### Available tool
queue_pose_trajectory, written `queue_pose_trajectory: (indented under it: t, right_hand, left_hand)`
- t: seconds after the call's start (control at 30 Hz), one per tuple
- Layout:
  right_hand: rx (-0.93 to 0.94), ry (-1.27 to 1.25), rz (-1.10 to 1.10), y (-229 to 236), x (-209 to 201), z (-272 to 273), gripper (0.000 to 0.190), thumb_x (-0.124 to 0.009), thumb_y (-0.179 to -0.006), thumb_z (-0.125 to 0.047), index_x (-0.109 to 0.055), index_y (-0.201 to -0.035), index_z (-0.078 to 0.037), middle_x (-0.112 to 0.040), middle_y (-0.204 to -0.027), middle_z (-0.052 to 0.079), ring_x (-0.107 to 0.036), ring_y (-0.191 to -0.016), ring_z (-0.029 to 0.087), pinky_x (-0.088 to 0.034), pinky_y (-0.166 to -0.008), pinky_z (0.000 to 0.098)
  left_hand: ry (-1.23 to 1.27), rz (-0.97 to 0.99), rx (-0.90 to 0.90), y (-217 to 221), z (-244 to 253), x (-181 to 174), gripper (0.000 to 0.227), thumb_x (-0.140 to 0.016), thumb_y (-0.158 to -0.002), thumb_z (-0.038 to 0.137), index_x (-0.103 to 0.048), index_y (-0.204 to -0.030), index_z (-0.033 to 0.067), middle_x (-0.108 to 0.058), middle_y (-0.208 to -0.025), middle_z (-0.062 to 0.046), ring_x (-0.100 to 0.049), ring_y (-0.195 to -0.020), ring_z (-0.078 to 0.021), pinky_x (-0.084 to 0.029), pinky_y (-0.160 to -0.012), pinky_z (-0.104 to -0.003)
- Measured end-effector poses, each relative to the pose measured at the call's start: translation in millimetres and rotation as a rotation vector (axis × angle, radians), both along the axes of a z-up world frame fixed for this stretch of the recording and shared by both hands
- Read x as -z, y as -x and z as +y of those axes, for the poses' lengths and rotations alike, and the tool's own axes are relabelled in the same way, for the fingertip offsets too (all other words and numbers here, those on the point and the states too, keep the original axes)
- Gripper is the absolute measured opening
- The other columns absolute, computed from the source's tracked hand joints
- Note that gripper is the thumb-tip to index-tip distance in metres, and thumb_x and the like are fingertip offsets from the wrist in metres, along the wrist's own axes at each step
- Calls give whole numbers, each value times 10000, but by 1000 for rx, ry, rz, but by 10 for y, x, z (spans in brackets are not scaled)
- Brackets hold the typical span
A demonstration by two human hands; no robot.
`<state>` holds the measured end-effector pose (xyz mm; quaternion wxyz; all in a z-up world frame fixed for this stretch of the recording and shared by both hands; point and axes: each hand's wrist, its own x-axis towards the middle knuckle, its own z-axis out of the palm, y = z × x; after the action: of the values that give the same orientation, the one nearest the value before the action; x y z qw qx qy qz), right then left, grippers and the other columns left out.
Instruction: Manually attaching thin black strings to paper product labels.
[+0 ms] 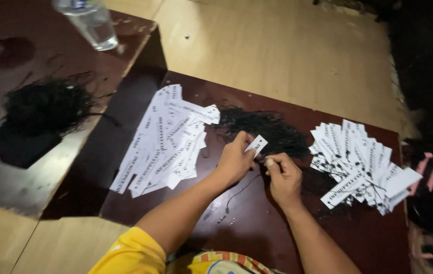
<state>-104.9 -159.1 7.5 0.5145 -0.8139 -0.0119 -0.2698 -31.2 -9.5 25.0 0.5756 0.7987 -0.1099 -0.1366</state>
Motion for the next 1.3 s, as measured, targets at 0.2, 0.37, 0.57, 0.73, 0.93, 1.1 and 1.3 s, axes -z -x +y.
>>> queue_pose_trajectory:
  t: [0.2,0.37,0.57,0.73,0.93,1.1,1.3]
  right_hand:
    - [125,125,-30,-34,-49,-102,63,-708,-947,-42,-753,-906,-57,-642,-656,79,-650,-625,254,-539,-639,379]
    - [154,147,-34,-29,-33,-110,25,-759,-903,-44,-758,-894,-67,-667,-695,85,-668,-661,268,-536,-658,379]
    - [181,137,-38,-31,18,-124,52,-752,-912,-56,-755,-876,-93,-676,-690,66,-667,-664,252,-533,-660,361]
    - [198,160,-44,-27,37,-116,40,-777,-884,-62,-756,-874,-94,-679,-705,84,-674,-675,268,-530,-650,367]
    - [124,187,-60,9,-23,-76,85,-769,-862,-16,-750,-833,-94,-675,-715,72,-674,-687,278,-533,-669,370]
    - [114,224,-71,43,-55,-57,80,-746,-871,-4,-747,-860,-83,-679,-741,83,-681,-709,300,-541,-676,399]
    - [75,276,-136,65,-34,-49,79,-734,-883,16,-742,-864,-60,-665,-729,76,-685,-688,290,-550,-653,384]
  left_hand:
    - [119,0,166,181,-41,133,371,-634,-898,100,-683,-1262,153,-787,-882,-94,-780,-739,-174,-592,-716,-303]
    - [379,142,222,214,-4,155,425,-639,-904,69,-663,-1328,47,-761,-973,-162,-774,-743,-194,-601,-709,-318]
    - [513,204,269,200,-56,283,446,-626,-945,67,-605,-1386,3,-737,-987,-177,-761,-761,-216,-617,-691,-314]
    - [585,260,277,184,-87,369,425,-638,-959,82,-605,-1371,-20,-730,-947,-159,-761,-757,-209,-619,-656,-289]
    - [586,331,195,115,-131,496,296,-525,-1045,159,-698,-1208,-18,-743,-958,-225,-769,-788,-234,-608,-571,-259]
    - [595,292,197,131,-102,372,222,-618,-970,78,-683,-1129,-63,-719,-868,-195,-765,-746,-231,-593,-537,-229]
    - [627,331,196,103,-136,445,186,-628,-954,51,-698,-1095,-49,-738,-788,-210,-751,-686,-199,-577,-503,-204]
